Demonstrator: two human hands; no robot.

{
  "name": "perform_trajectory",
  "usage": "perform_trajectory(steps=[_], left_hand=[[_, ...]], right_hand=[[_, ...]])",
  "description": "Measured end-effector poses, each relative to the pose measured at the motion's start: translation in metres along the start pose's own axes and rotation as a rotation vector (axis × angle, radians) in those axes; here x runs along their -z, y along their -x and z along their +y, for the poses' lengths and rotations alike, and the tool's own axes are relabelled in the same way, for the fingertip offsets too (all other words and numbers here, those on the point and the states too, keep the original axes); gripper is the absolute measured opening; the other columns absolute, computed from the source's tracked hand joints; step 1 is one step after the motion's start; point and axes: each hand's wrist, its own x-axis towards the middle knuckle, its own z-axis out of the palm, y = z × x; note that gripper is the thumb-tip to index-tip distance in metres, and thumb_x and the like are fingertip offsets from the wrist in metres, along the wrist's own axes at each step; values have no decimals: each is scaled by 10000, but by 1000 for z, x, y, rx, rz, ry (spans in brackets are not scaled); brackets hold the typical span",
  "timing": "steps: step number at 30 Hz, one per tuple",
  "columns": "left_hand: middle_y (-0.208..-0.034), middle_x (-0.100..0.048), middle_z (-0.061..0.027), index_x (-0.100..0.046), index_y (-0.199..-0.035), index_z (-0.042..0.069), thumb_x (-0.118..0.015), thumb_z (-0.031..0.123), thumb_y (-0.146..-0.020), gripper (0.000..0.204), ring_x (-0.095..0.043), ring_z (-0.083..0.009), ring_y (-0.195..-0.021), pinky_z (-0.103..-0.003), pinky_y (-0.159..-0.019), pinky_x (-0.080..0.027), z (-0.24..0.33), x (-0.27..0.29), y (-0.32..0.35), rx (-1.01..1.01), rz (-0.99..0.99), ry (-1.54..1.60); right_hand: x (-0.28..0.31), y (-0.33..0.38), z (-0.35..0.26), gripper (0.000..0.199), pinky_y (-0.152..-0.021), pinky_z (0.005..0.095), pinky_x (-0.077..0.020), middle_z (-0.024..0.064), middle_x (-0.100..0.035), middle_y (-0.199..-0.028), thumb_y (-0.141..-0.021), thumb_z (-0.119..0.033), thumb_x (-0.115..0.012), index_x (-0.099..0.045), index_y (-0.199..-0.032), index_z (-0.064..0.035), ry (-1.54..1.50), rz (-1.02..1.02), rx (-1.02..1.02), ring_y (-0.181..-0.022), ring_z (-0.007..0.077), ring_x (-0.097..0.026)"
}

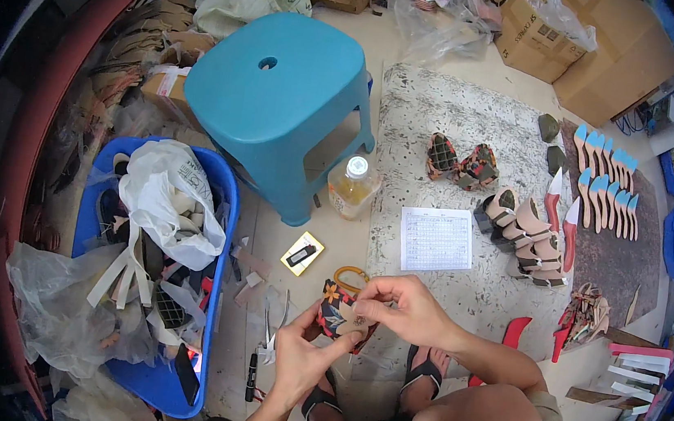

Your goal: The person sits on the floor and repairs shoe soles by hand. They apply and smooth a patterned fabric onto a green sole, trim excess with scissors, then apply and trim a red insole material, finishing with a pink piece. The person handles multiple soles and uses scissors and a small knife.

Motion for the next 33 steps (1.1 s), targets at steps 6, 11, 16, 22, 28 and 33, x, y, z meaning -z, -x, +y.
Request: perform_trajectory(steps=[6,11,16,22,28,33], left_hand=[[-1053,-701,-133,-598,-1228,-80,-834,124,-714,602,-661,-169,-971,-315,-909,-516,-6,-1,2,8,-22,95],[-1042,-707,-132,-589,-1245,-83,-832,130,-708,627,-668,-155,-950,-308,-902,-520,-8,-2,5,-71,26,30],[-1014,-714,-161,-595,-1227,-98,-853,171,-671,670,-684,-161,-931,-311,-872,-537,-11,-4,2,-131,76,-111],[-1013,-717,-161,-593,-1221,-111,-863,195,-655,698,-688,-176,-941,-321,-874,-538,-17,-5,3,-203,99,-146],[-1010,-717,-160,-598,-1220,-96,-847,188,-675,663,-685,-168,-930,-321,-870,-540,-9,-4,4,-145,116,-133],[-1005,-715,-149,-599,-1223,-88,-835,186,-686,648,-678,-154,-921,-312,-861,-544,-4,-2,5,-125,145,-173]], right_hand=[[-2,0,6,211,-649,250,-458,31,-661,-836,-962,-171,-597,-653,-951,32,-148,-16,-127,-749,68,-570],[-2,-3,6,233,-644,244,-443,8,-653,-871,-973,-209,-589,-644,-963,17,-351,-65,-227,-757,56,-557],[-9,0,-8,237,-646,241,-442,3,-650,-874,-977,-220,-586,-638,-949,9,-145,92,-68,-756,48,-550],[-10,-5,-8,230,-652,235,-443,-8,-640,-813,-980,-206,-576,-635,-933,12,-312,22,-176,-737,37,-545],[-16,-7,-3,318,-672,270,-467,42,-645,-793,-917,-290,-664,-633,-948,25,-46,209,40,-731,103,-584],[-27,1,-5,491,-573,350,-451,113,-586,-649,-777,-417,-796,-639,-861,40,320,208,16,-605,175,-566]])
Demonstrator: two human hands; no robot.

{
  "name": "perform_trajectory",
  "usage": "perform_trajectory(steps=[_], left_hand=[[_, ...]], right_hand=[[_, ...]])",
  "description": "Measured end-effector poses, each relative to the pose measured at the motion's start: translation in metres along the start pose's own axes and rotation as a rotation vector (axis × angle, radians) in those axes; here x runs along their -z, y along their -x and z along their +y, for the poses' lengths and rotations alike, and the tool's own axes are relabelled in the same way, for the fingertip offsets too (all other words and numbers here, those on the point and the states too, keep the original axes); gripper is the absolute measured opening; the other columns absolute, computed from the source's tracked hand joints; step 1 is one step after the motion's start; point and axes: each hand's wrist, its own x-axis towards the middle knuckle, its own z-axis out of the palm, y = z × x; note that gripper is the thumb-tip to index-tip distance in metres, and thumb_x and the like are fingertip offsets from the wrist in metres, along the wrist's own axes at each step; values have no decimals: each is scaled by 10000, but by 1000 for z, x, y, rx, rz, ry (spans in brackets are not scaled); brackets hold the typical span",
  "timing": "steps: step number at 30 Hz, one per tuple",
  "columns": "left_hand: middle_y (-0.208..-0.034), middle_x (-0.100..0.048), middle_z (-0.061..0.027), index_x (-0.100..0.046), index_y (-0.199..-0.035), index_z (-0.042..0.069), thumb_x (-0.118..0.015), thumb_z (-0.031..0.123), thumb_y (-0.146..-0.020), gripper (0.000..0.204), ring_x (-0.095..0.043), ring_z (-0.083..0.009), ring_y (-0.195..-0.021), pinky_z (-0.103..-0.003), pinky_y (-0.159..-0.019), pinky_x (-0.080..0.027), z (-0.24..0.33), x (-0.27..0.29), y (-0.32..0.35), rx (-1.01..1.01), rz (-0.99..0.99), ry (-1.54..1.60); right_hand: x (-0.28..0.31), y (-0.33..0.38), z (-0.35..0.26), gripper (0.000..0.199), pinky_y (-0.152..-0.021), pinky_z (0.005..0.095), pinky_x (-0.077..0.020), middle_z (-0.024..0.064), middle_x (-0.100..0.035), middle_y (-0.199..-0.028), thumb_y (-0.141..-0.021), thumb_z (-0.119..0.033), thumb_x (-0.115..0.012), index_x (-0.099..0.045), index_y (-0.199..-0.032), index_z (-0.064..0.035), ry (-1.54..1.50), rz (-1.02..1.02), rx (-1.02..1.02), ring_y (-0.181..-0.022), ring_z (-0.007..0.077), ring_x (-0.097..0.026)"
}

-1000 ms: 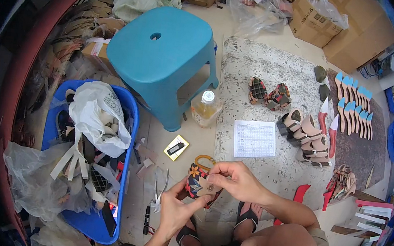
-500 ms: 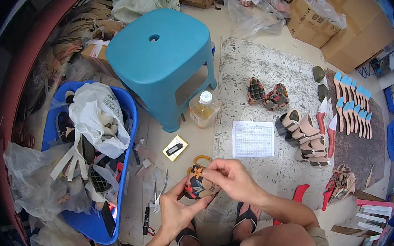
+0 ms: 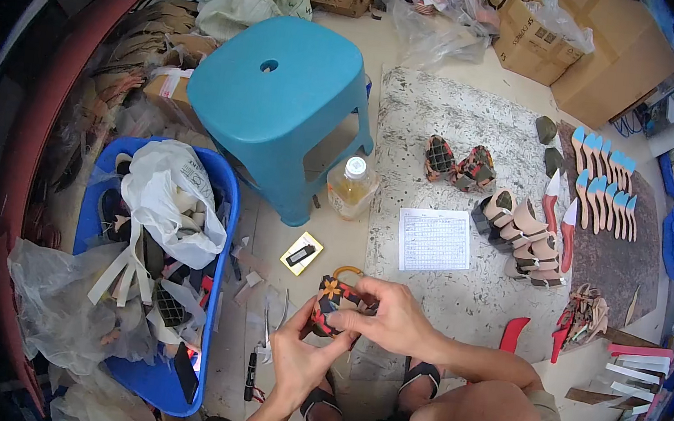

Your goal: The person sits on the floor and repairs shoe soles by hand. They apply and smooth a patterned fabric onto a green sole, trim excess with scissors, then apply and trim a red insole material, finishing with a pink piece. The person handles multiple soles and uses scissors and a small knife.

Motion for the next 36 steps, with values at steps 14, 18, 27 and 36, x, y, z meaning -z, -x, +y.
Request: perform_trajectory(steps=[14,18,27,36], left_hand=[[-1084,-687,-143,-575,-1246,-100,-840,119,-704,641,-657,-165,-981,-314,-904,-522,7,7,5,92,-38,230],[-1073,-682,-139,-562,-1246,-106,-824,66,-714,618,-663,-168,-955,-308,-880,-532,8,8,4,225,-60,428],[-996,-702,-110,-645,-1098,-73,-784,40,-736,404,-662,-144,-885,-288,-834,-523,9,4,4,231,-54,414],[-1074,-682,-147,-587,-1185,-111,-774,8,-769,470,-662,-164,-949,-288,-876,-528,-7,9,1,225,-55,466]], right_hand=[[3,-2,7,315,-503,253,-377,-3,-625,-686,-911,-275,-697,-697,-820,26,-396,-121,-132,-625,26,-473],[13,-3,6,247,-616,225,-451,22,-675,-766,-907,-209,-700,-696,-880,37,-346,-168,-192,-708,34,-561],[12,-1,4,219,-569,245,-465,55,-677,-728,-890,-173,-703,-683,-851,42,-309,-193,-109,-672,55,-587],[9,3,-4,189,-660,258,-513,62,-693,-792,-867,-102,-711,-681,-954,63,-444,-150,-46,-757,85,-634]])
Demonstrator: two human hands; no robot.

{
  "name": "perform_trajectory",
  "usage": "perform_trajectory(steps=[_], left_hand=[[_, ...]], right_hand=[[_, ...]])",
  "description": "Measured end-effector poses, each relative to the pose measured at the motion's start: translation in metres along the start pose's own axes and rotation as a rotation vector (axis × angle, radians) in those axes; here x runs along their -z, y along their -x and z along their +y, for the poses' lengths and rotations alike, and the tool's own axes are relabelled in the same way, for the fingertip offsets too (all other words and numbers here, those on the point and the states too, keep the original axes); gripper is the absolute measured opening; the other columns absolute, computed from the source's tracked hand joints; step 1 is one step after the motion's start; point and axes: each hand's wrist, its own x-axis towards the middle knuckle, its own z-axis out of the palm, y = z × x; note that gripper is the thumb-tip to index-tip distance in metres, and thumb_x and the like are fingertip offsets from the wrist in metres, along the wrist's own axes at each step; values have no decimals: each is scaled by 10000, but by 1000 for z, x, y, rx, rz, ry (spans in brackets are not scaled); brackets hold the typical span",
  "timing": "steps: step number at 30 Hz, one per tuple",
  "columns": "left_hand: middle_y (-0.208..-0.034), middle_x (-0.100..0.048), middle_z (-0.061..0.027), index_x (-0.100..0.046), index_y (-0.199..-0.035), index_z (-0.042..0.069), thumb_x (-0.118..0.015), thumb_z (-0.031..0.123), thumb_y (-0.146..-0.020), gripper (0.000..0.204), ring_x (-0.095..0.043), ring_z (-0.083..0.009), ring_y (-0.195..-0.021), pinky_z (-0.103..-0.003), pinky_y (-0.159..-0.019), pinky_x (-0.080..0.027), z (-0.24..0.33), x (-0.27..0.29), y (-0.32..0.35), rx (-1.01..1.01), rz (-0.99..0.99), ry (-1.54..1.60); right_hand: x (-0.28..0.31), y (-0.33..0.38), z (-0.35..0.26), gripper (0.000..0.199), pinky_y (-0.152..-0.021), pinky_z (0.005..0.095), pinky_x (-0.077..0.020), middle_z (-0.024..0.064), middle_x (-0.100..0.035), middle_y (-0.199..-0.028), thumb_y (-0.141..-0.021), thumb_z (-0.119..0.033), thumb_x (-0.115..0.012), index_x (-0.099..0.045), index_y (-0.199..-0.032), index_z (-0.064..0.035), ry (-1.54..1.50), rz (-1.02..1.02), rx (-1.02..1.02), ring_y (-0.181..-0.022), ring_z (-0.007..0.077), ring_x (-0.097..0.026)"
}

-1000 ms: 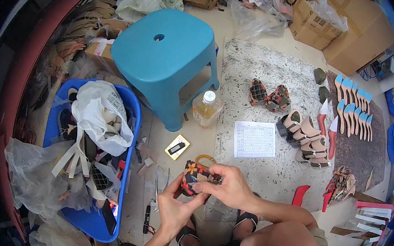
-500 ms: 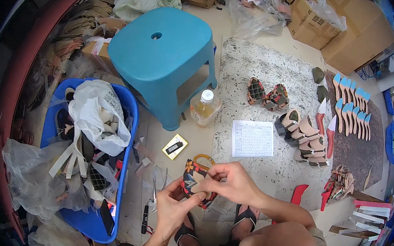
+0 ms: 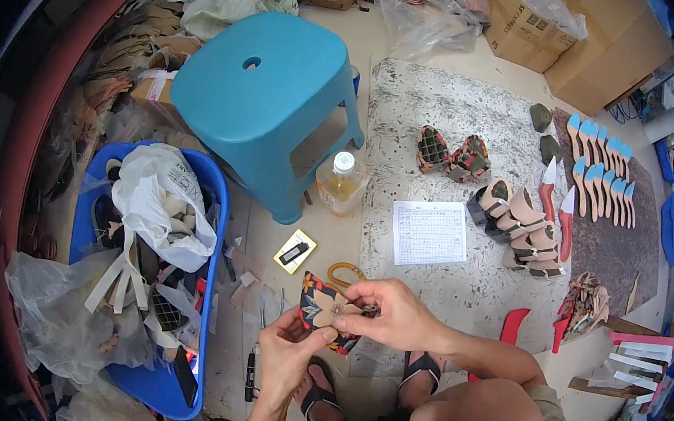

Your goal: The person sits on the floor and repairs shoe soles by hand. They apply and smooth a patterned fabric onto a green sole, trim excess with scissors, then apply and trim a red insole material, finishing with a pink piece. The person handles multiple soles and uses scissors and a small knife.

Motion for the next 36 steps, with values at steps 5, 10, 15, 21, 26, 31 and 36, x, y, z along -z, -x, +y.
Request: perform_trajectory(steps=[5,10,15,21,26,31,36], left_hand=[[-1056,-686,-144,-595,-1176,-106,-763,18,-779,448,-665,-168,-937,-283,-873,-522,3,-5,1,-13,-10,-44],[-1010,-697,-129,-624,-1123,-91,-738,78,-786,394,-669,-155,-878,-271,-819,-524,-6,5,-5,66,31,48],[-987,-704,-126,-630,-1097,-90,-706,138,-810,374,-688,-165,-818,-282,-798,-541,-8,7,-6,42,15,82],[-1043,-689,-166,-600,-1121,-110,-665,187,-865,397,-700,-227,-887,-350,-828,-565,-11,21,-10,85,-32,293],[-1084,-672,-163,-573,-1164,-75,-628,267,-903,435,-681,-250,-946,-396,-853,-555,-11,25,-12,182,-88,395],[-1240,-621,-120,-527,-1301,39,-459,378,-987,467,-610,-272,-1127,-434,-957,-496,-8,13,-20,250,-72,634],[-1153,-649,-83,-579,-1215,96,-417,439,-980,446,-625,-256,-1049,-445,-936,-499,-31,7,-36,114,-147,988]], right_hand=[[15,-9,15,242,-669,268,-509,66,-697,-871,-883,-148,-703,-674,-1010,55,66,-81,-135,-803,82,-628],[15,-10,10,250,-652,288,-500,82,-691,-803,-903,-203,-682,-692,-954,41,151,23,97,-743,99,-622],[22,-5,-7,279,-668,309,-497,135,-678,-780,-907,-243,-669,-696,-930,34,474,-58,41,-729,144,-628],[23,-8,8,319,-615,318,-468,85,-634,-660,-829,-285,-748,-671,-822,25,138,12,85,-625,132,-564],[32,-4,-14,302,-558,327,-382,54,-567,-615,-851,-274,-731,-654,-819,16,491,-322,58,-601,96,-448],[29,-1,6,212,-634,268,-432,-1,-644,-742,-843,-195,-757,-685,-886,-1,59,-260,-70,-700,55,-512],[-3,-2,11,197,-775,219,-474,-5,-683,-902,-842,-117,-763,-697,-980,7,-275,-172,-87,-847,54,-587]])
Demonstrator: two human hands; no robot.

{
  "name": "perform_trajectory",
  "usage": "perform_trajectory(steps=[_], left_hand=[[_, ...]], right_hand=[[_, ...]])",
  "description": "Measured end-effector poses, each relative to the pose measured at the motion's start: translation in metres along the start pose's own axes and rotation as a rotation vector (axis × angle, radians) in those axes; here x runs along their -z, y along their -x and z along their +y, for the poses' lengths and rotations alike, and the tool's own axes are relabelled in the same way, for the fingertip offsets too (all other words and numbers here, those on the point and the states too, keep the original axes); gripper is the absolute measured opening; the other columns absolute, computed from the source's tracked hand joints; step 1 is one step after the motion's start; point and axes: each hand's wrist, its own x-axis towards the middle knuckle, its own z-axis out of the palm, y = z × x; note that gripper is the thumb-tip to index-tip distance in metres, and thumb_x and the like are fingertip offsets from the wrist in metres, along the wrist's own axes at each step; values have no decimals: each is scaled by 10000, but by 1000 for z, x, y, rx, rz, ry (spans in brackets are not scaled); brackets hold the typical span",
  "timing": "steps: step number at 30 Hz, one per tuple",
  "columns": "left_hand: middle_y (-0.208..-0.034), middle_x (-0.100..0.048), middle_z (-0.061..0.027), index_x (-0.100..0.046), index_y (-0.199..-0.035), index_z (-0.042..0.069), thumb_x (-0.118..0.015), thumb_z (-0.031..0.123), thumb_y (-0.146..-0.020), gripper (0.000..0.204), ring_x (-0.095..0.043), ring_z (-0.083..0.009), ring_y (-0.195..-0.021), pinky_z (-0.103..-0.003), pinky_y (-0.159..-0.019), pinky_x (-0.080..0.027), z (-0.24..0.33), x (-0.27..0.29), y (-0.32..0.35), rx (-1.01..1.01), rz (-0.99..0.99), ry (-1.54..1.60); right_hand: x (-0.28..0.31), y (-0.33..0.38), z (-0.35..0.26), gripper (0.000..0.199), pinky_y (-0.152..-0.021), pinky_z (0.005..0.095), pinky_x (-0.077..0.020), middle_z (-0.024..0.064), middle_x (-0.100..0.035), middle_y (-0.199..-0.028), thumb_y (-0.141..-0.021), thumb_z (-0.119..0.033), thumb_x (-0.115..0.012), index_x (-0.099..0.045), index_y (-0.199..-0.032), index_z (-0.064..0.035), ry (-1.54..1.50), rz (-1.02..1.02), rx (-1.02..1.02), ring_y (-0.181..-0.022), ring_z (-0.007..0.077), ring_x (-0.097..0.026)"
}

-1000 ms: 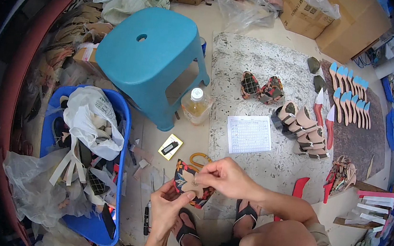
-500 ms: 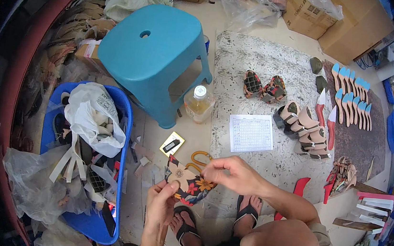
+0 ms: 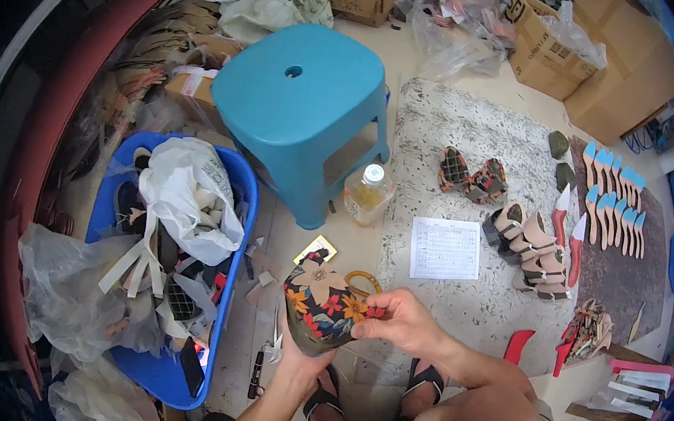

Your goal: The person sits on the floor and repairs shoe soles by hand. They apply and smooth a patterned fabric onto a green sole, trim excess with scissors, then apply and trim a red insole material, finishing with a pink piece. The person handles multiple soles and uses scissors and a small knife.

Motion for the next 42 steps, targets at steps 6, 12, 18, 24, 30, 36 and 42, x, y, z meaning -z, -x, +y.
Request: perform_trajectory(steps=[6,12,18,24,30,36,42], left_hand=[[-1098,-660,-71,-616,-1134,105,-455,360,-967,345,-630,-262,-994,-420,-896,-516,5,-9,7,16,165,109],[-1163,-644,-90,-612,-1166,114,-485,334,-972,319,-616,-272,-1057,-445,-910,-522,10,11,13,53,11,112],[-1210,-626,-86,-597,-1206,118,-486,355,-974,349,-598,-271,-1096,-458,-960,-490,16,2,9,-15,190,106],[-1212,-618,-70,-581,-1226,109,-417,412,-998,412,-581,-268,-1126,-491,-980,-465,17,-2,6,-136,153,-61],[-1087,-666,-85,-583,-1193,44,-383,394,-1030,435,-663,-192,-948,-335,-863,-530,8,-35,9,-245,218,-265],[-1042,-675,-89,-597,-1152,34,-378,358,-1032,410,-673,-190,-921,-325,-830,-539,9,-30,14,-365,312,-405],[-970,-681,-92,-619,-1086,19,-379,361,-1034,421,-672,-169,-861,-311,-775,-541,10,-31,13,-408,317,-521]], right_hand=[[-9,-5,16,162,-698,225,-440,-35,-649,-833,-857,-133,-753,-700,-947,-9,-2,-10,-38,-770,39,-533],[-6,-8,22,147,-652,245,-420,-12,-626,-843,-873,-98,-728,-706,-959,19,259,-148,178,-738,69,-509],[-16,-14,36,406,-816,268,-469,103,-576,-1176,-895,-76,-679,-561,-1275,3,123,65,337,-938,147,-589],[3,-20,30,488,-1146,422,-249,158,-398,-1477,-1027,-245,-437,-386,-1449,-8,464,149,519,-1394,296,-340],[-24,-15,7,506,-1184,502,-33,137,-296,-1568,-1054,-313,-316,-378,-1469,-32,755,19,442,-1483,350,-142],[-31,-17,13,496,-1174,540,-20,133,-297,-1567,-1054,-294,-332,-365,-1475,-33,808,73,390,-1482,359,-134],[-19,-17,11,476,-1170,547,-58,152,-350,-1537,-1041,-235,-404,-380,-1458,-7,406,6,304,-1470,352,-189]])
